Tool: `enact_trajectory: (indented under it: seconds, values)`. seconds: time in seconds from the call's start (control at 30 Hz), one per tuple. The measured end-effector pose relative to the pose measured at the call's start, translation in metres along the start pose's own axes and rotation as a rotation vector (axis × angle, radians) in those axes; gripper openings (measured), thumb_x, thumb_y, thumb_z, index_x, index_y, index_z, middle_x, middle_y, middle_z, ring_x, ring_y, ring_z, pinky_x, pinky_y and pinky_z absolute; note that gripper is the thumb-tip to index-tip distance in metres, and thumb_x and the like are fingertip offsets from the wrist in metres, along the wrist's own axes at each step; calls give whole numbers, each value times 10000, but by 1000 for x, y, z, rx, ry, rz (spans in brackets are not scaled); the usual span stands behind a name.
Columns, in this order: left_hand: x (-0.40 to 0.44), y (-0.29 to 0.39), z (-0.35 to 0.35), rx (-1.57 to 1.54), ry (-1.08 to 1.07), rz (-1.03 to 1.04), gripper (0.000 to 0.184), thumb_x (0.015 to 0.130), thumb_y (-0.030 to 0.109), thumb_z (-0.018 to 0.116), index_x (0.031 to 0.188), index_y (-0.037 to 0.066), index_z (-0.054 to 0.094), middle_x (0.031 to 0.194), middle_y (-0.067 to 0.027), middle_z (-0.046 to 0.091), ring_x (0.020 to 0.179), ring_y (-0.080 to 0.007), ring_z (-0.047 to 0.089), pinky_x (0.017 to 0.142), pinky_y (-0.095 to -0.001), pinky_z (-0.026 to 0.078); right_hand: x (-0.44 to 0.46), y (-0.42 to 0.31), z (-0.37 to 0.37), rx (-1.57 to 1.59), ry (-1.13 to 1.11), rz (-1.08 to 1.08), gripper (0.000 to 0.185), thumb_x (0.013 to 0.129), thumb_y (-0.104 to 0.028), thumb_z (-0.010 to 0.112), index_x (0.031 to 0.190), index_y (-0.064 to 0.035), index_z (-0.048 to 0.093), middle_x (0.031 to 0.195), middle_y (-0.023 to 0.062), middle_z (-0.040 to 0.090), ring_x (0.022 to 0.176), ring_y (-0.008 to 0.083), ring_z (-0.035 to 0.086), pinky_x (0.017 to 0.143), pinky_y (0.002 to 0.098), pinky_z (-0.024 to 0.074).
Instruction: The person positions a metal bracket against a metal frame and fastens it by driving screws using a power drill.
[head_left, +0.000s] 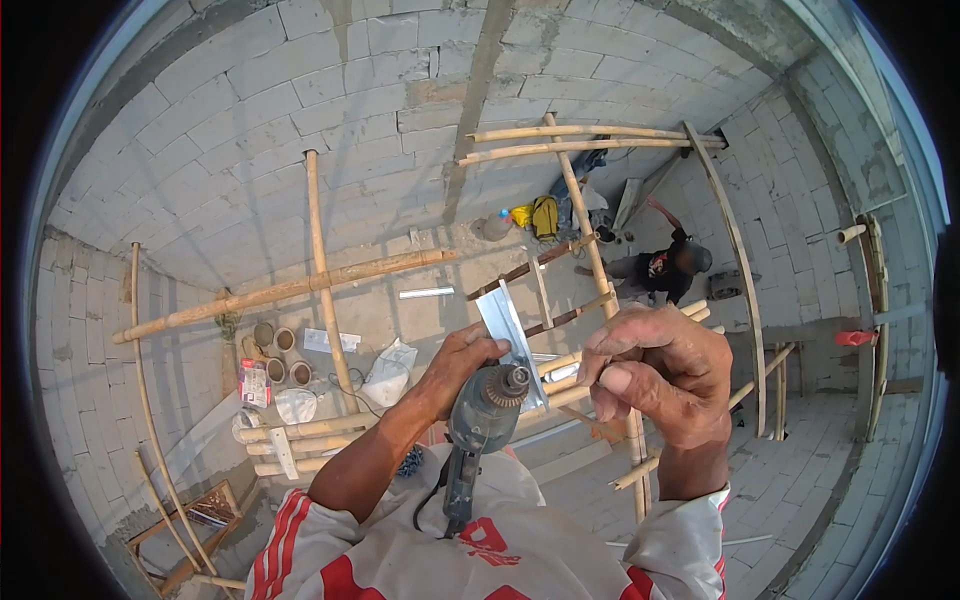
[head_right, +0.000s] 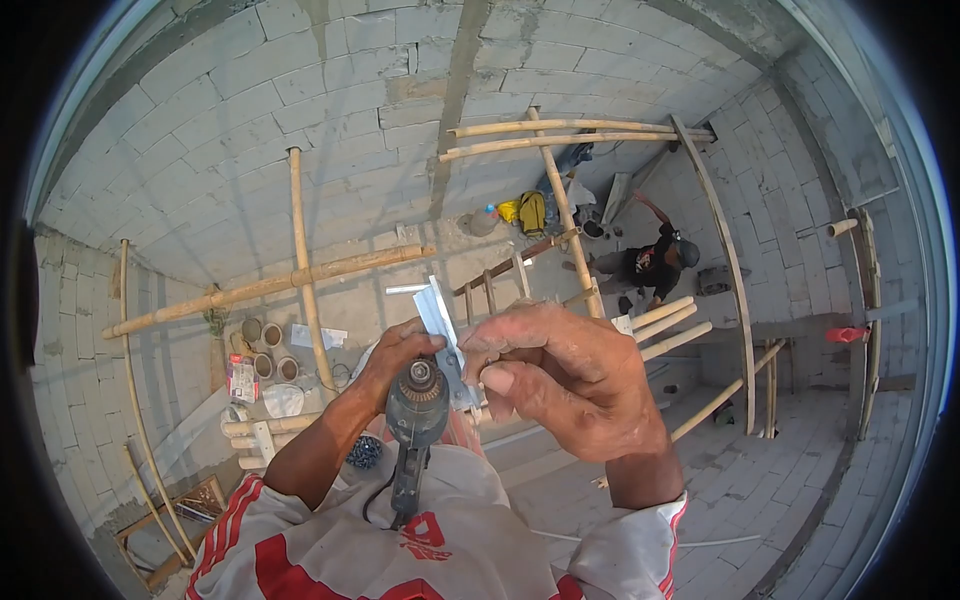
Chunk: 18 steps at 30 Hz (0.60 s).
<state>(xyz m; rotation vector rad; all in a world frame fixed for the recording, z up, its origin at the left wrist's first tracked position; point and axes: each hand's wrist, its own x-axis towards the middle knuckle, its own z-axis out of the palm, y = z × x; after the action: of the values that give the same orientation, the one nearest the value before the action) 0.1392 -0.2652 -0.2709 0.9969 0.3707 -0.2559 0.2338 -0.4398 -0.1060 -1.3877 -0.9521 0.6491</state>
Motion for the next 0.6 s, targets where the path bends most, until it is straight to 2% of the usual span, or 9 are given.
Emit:
enact_trajectory:
  seconds: [0.03,0.07,0.1,0.17,0.23,0.4,0.47,0.6]
  values:
    - [1,-2,-3,27,-4,14,291,873,267,552,1008,14,600,881,-48,637,824,-108,610,776,-268,507,-2,0,1,85,133,51,214,892,69,594,1106,60,592,943,169,669,793,196,663,680,316,557]
    - [0,-1,-2,30,-3,12,291,873,267,552,1008,14,600,881,-48,637,824,-108,610,776,-268,507,-2,4,-2,79,89,10,242,900,61,600,1141,73,579,1008,214,667,877,233,680,768,338,576]
    - [-2,1,-1,23,-4,4,295,874,255,547,1024,6,598,898,-53,640,834,-111,611,780,-275,509,-2,11,-2,81,92,9,242,900,61,600,1141,73,579,1008,214,667,877,233,680,768,338,576]
    - [-3,6,2,17,-10,-4,300,874,243,542,1039,-1,596,915,-58,642,845,-114,613,785,-281,511,1,23,1,-60,56,-203,262,896,50,612,1154,69,572,1052,229,665,940,256,687,774,337,583]
    - [-5,9,4,18,-32,-9,318,879,232,537,1076,-11,595,961,-76,644,867,-118,613,788,-284,511,0,28,9,-34,93,-188,262,892,49,617,1151,58,580,1046,226,672,959,266,686,782,344,584]
    - [-4,4,3,-9,-29,28,332,882,235,541,1092,-16,598,955,-77,648,853,-116,612,778,-280,509,-5,35,22,-64,145,-140,264,875,48,638,1136,22,603,1013,202,691,982,282,686,811,359,582]
    - [-5,3,3,-1,-41,38,332,883,236,544,1090,-17,602,940,-75,651,843,-114,613,774,-278,509,-5,39,23,-177,147,-238,255,866,49,646,1116,9,614,1017,194,695,1000,284,681,817,365,580]
    - [-2,-5,1,-58,-25,18,317,877,255,561,1038,-12,615,898,-63,645,801,-110,602,730,-272,496,-2,44,22,-167,75,-286,262,856,52,655,1110,1,619,1012,191,700,1020,289,673,834,375,575]
